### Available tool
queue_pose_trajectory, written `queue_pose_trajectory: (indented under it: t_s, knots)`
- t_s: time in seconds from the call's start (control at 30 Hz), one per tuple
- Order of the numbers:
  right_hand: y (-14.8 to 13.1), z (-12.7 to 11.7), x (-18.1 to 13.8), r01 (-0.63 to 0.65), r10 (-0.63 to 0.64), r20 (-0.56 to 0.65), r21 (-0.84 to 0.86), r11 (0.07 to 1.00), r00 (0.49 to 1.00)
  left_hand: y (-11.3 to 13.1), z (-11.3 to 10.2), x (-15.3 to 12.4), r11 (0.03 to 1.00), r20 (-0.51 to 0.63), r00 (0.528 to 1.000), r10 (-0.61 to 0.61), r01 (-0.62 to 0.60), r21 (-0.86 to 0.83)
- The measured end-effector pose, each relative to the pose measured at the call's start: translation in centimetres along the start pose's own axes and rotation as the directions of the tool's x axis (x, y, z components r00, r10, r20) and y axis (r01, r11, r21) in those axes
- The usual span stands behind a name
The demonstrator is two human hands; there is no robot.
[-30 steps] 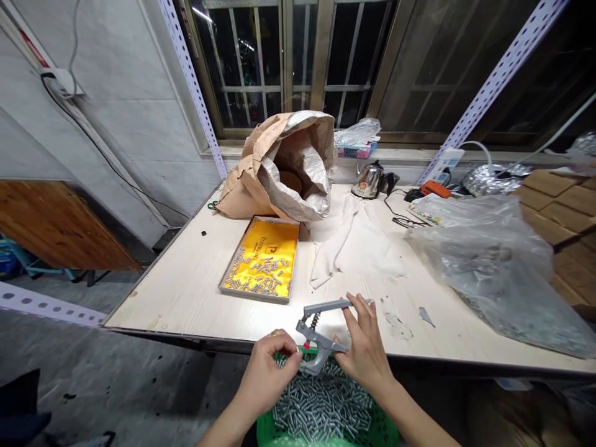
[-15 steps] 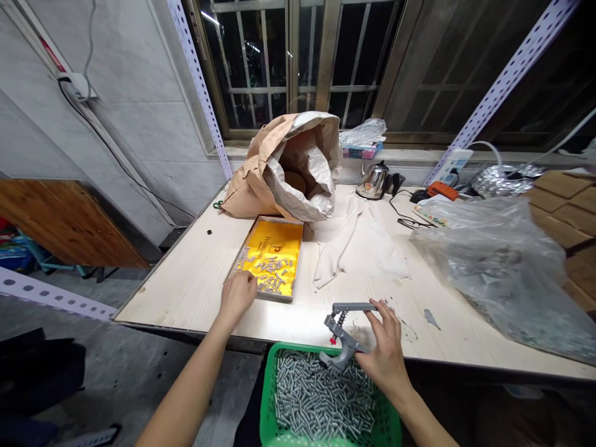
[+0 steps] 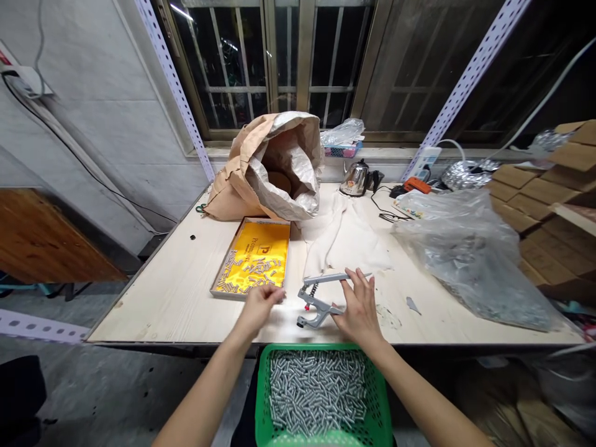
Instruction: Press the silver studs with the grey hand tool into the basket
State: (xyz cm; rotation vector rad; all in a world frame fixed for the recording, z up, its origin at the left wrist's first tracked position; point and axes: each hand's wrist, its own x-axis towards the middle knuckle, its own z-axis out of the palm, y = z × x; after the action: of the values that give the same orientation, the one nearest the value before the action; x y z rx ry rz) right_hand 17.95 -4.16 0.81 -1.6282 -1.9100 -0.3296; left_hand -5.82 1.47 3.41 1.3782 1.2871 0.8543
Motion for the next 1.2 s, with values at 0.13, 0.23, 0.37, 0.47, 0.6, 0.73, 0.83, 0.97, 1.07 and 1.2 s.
queue_pose_trajectory:
  t_s: [0.13, 0.23, 0.37, 0.47, 0.6, 0.73, 0.83, 0.97, 1.07, 1.2]
  knots:
    - [-0.3, 0.4, 0.9, 0.017, -0.017, 0.024, -0.006, 1.000, 1.000, -0.6, 3.7, -2.0, 0.956, 0.035, 0.996, -0.084, 0.091, -0.277]
    - [-0.4, 0.4, 1.1, 0.018, -0.017, 0.038, -0.011, 1.000, 0.999, -1.1, 4.6, -2.2, 0.946, 0.019, 0.995, -0.103, 0.104, -0.306]
    - [-0.2, 0.3, 1.0, 0.017, -0.016, 0.068, -0.008, 1.000, 0.998, -1.5, 4.6, -2.0, 0.969, 0.055, 0.995, -0.080, 0.091, -0.230]
    - [-0.1, 0.4, 0.9, 0.016, -0.016, 0.078, -0.002, 1.000, 0.997, -1.7, 4.5, -1.8, 0.992, 0.047, 0.999, -0.027, 0.033, -0.121]
    - [-0.2, 0.4, 0.9, 0.004, -0.004, 0.088, 0.004, 1.000, 0.996, -1.7, 4.4, -1.7, 0.996, 0.039, 0.998, 0.055, -0.057, 0.062]
    - [-0.3, 0.4, 0.8, 0.001, -0.001, 0.101, -0.001, 1.000, 0.995, -1.2, 4.2, -1.9, 0.983, 0.102, 0.993, 0.057, -0.074, 0.169]
    - [-0.4, 0.4, 0.6, -0.003, 0.003, 0.108, 0.000, 1.000, 0.994, -0.7, 3.9, -2.0, 0.977, 0.148, 0.988, 0.037, -0.067, 0.203]
    - [-0.6, 0.6, 0.3, 0.013, -0.012, 0.116, -0.005, 1.000, 0.993, -0.3, 3.5, -2.0, 0.961, 0.226, 0.974, 0.016, -0.078, 0.265]
    - [-0.8, 0.7, 0.0, 0.014, -0.014, 0.130, 0.000, 1.000, 0.991, -0.3, 3.4, -1.7, 0.963, 0.259, 0.966, -0.021, -0.050, 0.263]
    - [-0.8, 0.8, -0.3, -0.022, 0.019, 0.155, 0.020, 1.000, 0.988, -0.6, 3.6, -1.2, 0.985, 0.329, 0.940, -0.089, 0.034, 0.169]
